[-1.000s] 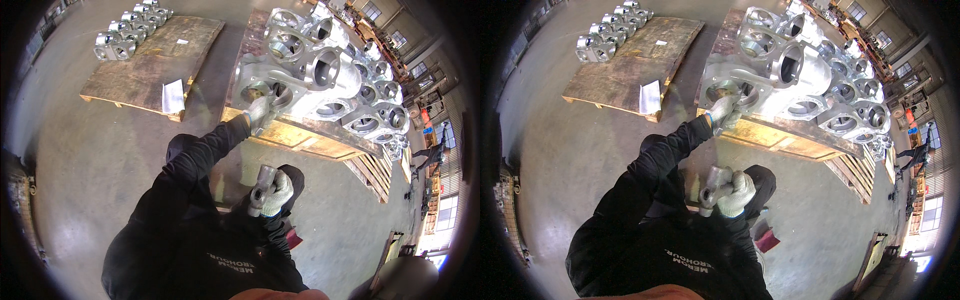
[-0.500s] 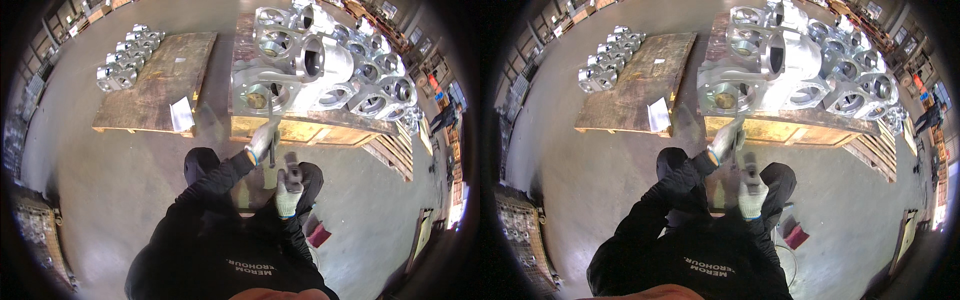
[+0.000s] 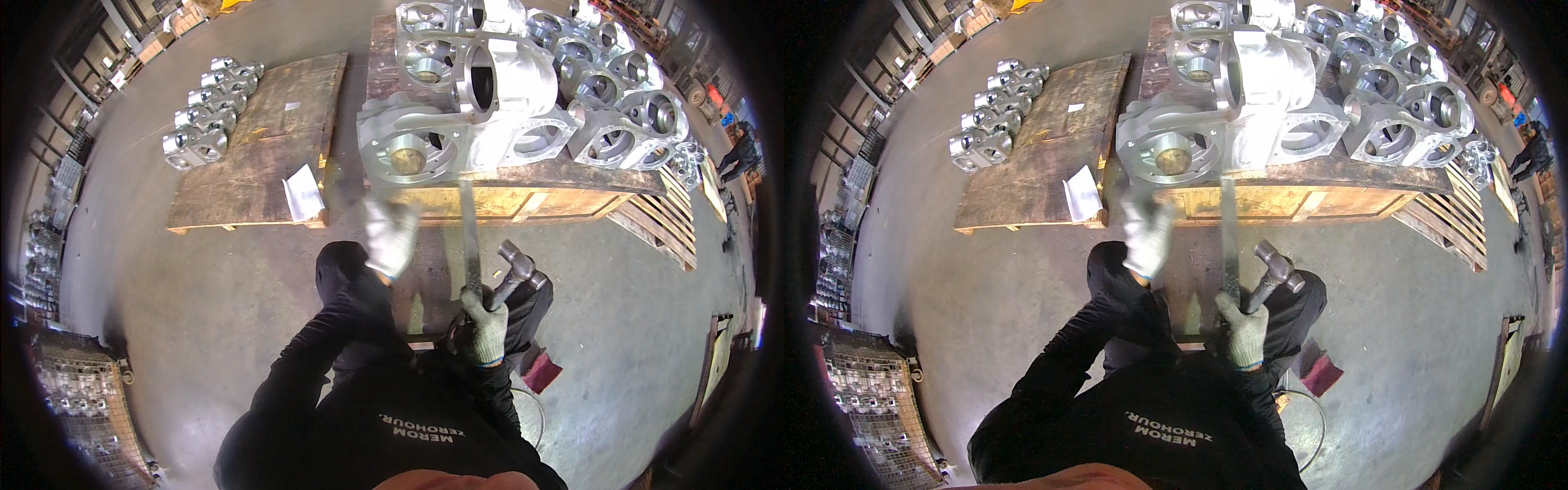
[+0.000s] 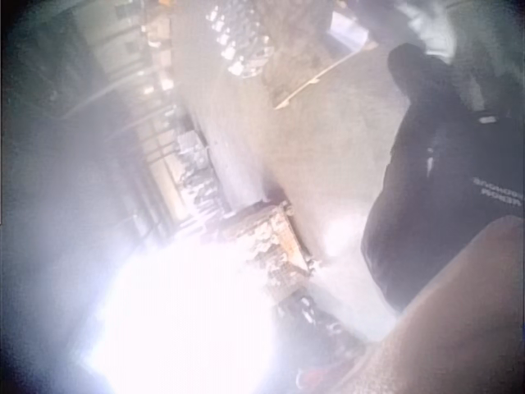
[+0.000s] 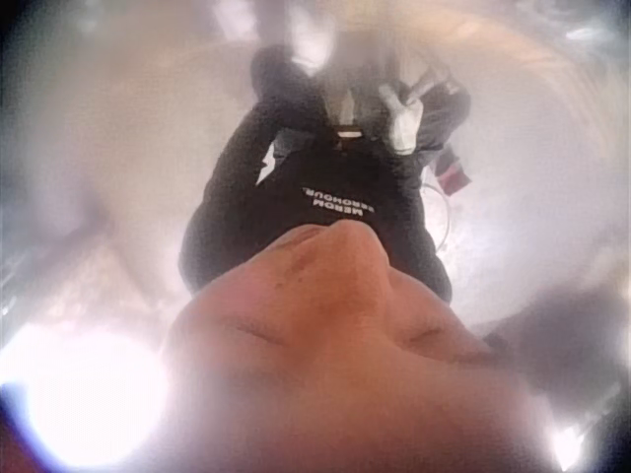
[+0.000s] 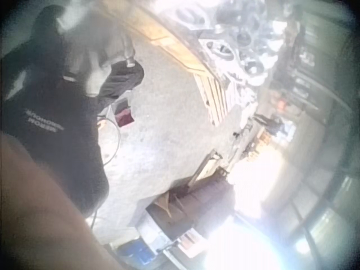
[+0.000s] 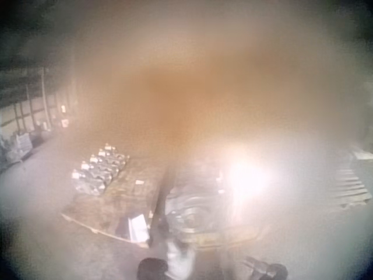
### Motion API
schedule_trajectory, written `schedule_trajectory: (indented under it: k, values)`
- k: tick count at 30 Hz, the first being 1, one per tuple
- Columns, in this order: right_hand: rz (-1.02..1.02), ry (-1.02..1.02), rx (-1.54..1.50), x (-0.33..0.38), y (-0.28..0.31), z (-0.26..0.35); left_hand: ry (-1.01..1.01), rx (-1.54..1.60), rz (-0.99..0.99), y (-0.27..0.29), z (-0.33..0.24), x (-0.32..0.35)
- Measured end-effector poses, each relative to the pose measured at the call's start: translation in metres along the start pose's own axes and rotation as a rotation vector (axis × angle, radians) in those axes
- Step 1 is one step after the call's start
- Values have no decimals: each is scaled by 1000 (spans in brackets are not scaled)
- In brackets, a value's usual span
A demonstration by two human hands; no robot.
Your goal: The person uses a hammer and a sanding block to deburr and smooth the edges of metal castings on a wooden pallet. They repeatedly tap the casting with the hammer and rub the edges with the sanding block, then place the finished casting aside.
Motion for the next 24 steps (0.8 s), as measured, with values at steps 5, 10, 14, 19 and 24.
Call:
schedule_trajectory:
  k: [5,10,14,19,24]
  values:
    - [-26,73,21,1,34,15,-202,-127,-130,42,18,-99]
    - [-100,68,48,-2,45,15,-60,-103,98,13,56,-142]
    - [-149,133,112,1,48,26,-133,-358,108,15,47,-99]
    - [-150,73,191,7,63,49,-145,-359,99,23,38,-69]
    - [-119,58,320,8,79,70,-168,-328,355,51,51,-172]
Point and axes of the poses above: each hand's wrist, its own x-axis away from the middle knuckle, its own y-axis out of the back of the hand, z = x × y, the point moved 8 cm from there along -x, towards the middle knuckle, and after that the axes turned 2 degrees about z, right-handed, at the moved point
